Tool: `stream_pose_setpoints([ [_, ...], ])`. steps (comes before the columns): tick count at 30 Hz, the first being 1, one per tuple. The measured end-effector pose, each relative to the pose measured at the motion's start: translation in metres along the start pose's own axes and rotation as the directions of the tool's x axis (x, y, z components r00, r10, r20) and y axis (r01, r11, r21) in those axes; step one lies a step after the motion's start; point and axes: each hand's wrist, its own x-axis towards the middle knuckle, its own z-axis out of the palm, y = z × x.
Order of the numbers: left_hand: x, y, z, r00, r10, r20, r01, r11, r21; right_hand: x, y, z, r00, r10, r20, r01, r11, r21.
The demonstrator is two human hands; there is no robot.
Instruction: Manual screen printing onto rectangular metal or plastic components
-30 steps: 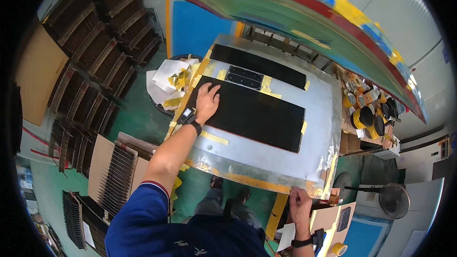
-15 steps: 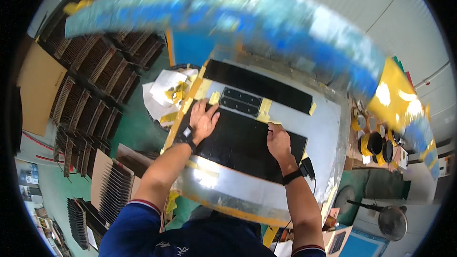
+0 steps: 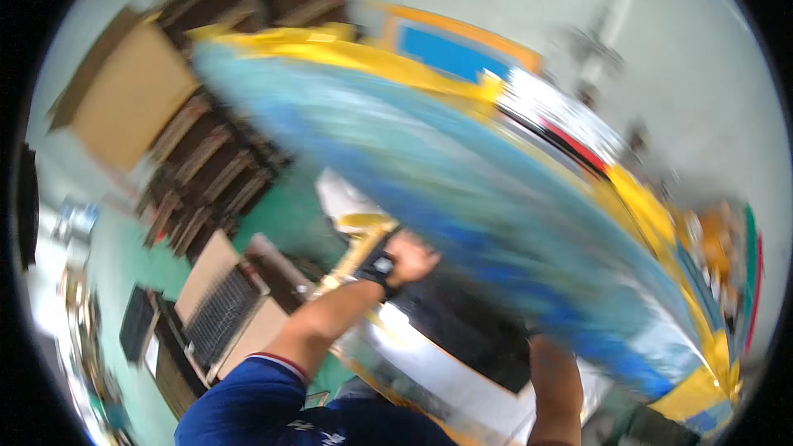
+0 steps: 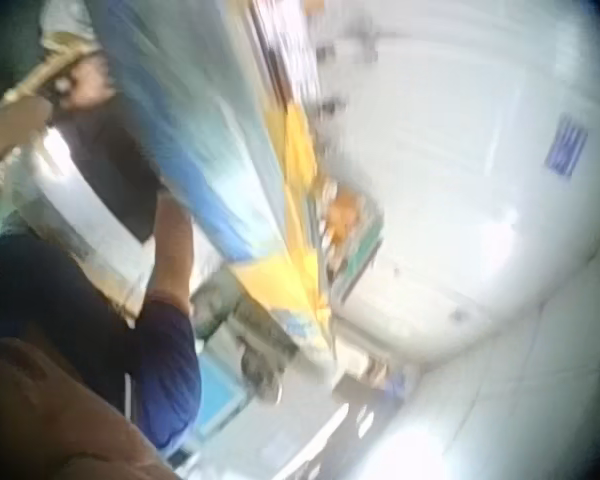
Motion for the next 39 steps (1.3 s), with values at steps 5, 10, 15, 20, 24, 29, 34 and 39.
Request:
stream_pose_setpoints([
  [5,-0.012,0.017,0.012,0.914,-0.061,-0.402,-0.049,0.965,-0.257,-0.054,-0.015,-0.073,0.978,0.208,-0.008,-0.206,0.973,0.104],
  [10,-0.072,0.009,-0.074,0.898,-0.155,-0.413,-0.055,0.890,-0.453,-0.163,-0.064,-0.331,0.720,-0.439,-0.536,0.234,0.882,-0.408],
  [15,-0.074,0.022,-0.157,0.894,-0.142,-0.425,-0.214,0.698,-0.684,-0.091,-0.120,-0.449,0.848,-0.071,-0.526,-0.162,0.909,-0.384],
  [20,-0.132,0.040,-0.185,0.972,-0.125,-0.201,-0.159,0.285,-0.945,-0.140,-0.152,-0.358,0.878,-0.140,-0.457,-0.042,0.930,-0.366],
  [24,-0.199,0.025,-0.132,0.994,-0.111,-0.012,-0.053,-0.377,-0.925,-0.182,-0.158,-0.296,0.963,-0.015,-0.271,-0.010,0.996,-0.088],
  [29,-0.240,0.004,-0.073,0.864,-0.277,0.421,0.188,-0.598,-0.779,-0.082,-0.063,-0.220,0.981,0.102,-0.166,-0.096,0.994,0.043],
  [34,-0.223,-0.001,-0.060,0.573,-0.385,0.724,0.512,-0.522,-0.682,0.048,0.034,-0.144,0.992,0.129,0.004,-0.129,0.991,-0.039],
  [39,-0.225,-0.001,-0.059,0.470,-0.380,0.796,0.630,-0.487,-0.605,0.157,0.135,-0.062,0.990,0.112,-0.086,-0.139,0.874,-0.466],
])
